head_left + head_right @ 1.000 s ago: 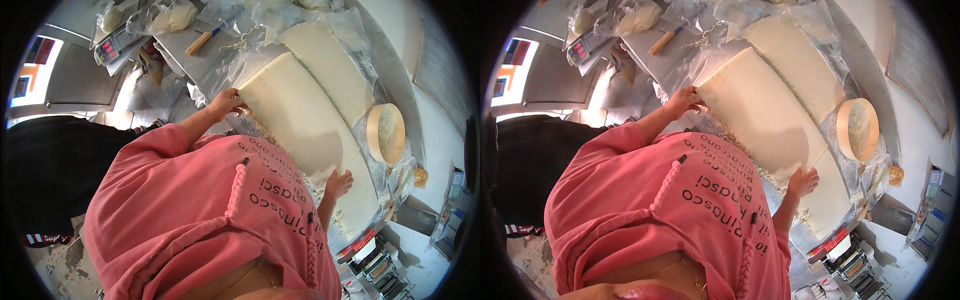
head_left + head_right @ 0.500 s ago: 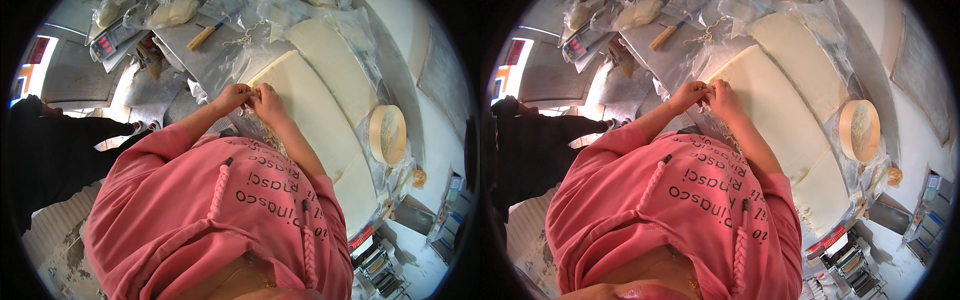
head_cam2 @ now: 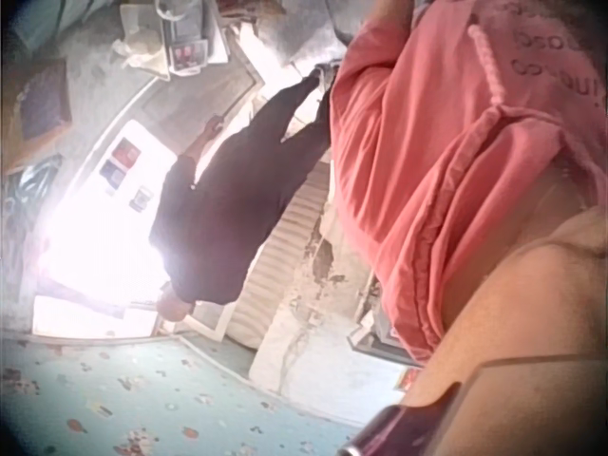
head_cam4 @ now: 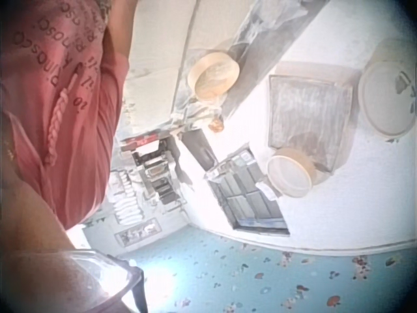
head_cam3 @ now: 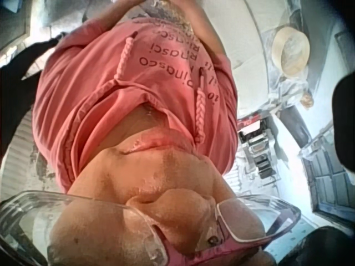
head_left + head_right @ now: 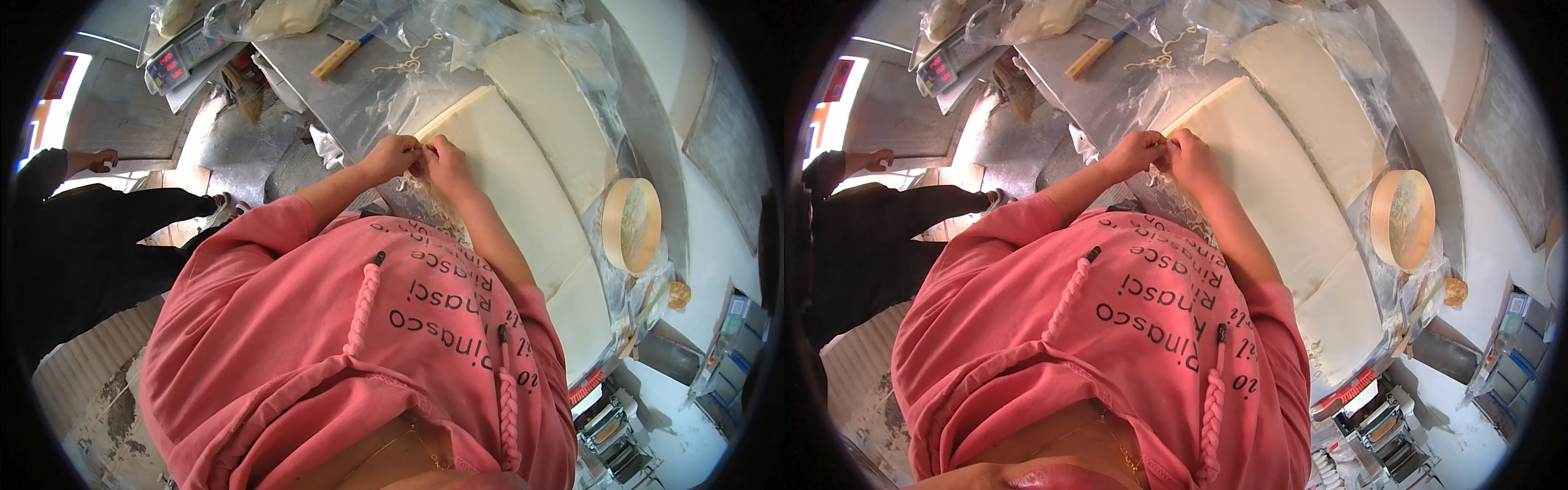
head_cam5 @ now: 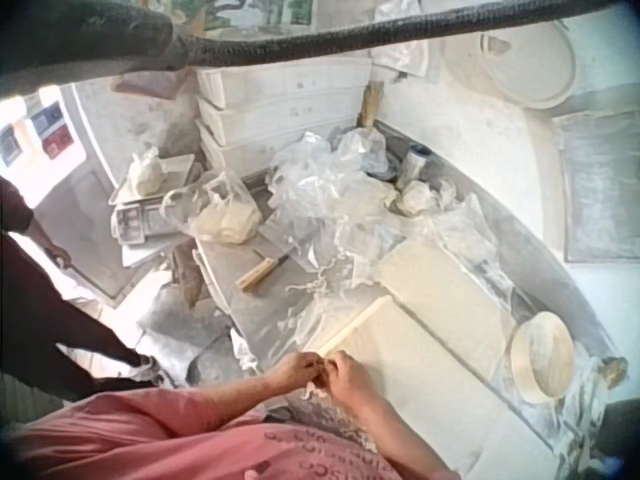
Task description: The person repeatedly spreads flour on large sheets of dough, folds them, and places them on a digital scale. They then pack the weighed dough into plastic bags and continue the process.
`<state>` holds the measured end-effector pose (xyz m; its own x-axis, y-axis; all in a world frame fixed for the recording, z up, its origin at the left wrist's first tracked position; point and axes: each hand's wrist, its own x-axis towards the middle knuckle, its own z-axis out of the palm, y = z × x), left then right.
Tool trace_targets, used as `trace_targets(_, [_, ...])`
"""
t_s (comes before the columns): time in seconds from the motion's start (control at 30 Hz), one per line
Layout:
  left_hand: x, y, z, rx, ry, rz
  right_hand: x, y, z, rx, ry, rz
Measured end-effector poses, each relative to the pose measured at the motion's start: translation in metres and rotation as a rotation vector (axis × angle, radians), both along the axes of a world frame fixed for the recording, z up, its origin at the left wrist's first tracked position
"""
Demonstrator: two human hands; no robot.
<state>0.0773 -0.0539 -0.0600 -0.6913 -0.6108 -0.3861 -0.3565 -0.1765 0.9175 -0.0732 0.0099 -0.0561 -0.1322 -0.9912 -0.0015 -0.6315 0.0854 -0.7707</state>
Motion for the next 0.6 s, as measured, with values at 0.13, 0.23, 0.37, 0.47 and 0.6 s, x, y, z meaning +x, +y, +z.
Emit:
trace_targets(0.13, [-0.001, 0.001, -0.001, 0.06, -0.003, 0.02, -0.005, 0.0, -0.007, -0.001, 0.075, -0.016])
trace_targets(0.23, [0.002, 0.005, -0.006, 0.055, -0.058, 0.1, -0.009, 0.001, -0.014, -0.019, 0.097, -0.205])
trace_targets(0.37, [0.017, 0.012, -0.014, 0.08, -0.144, 0.161, -0.056, 0.015, -0.017, -0.018, -0.924, -0.912])
trace_targets(0.47, [0.016, 0.02, -0.014, -0.407, -0.449, 0.224, -0.082, 0.032, 0.008, -0.019, -1.397, -0.82])
trace_targets(0.6, [-0.034, 0.024, 0.024, -0.944, -0.182, 0.155, -0.086, 0.024, -0.016, 0.243, -0.343, -0.693])
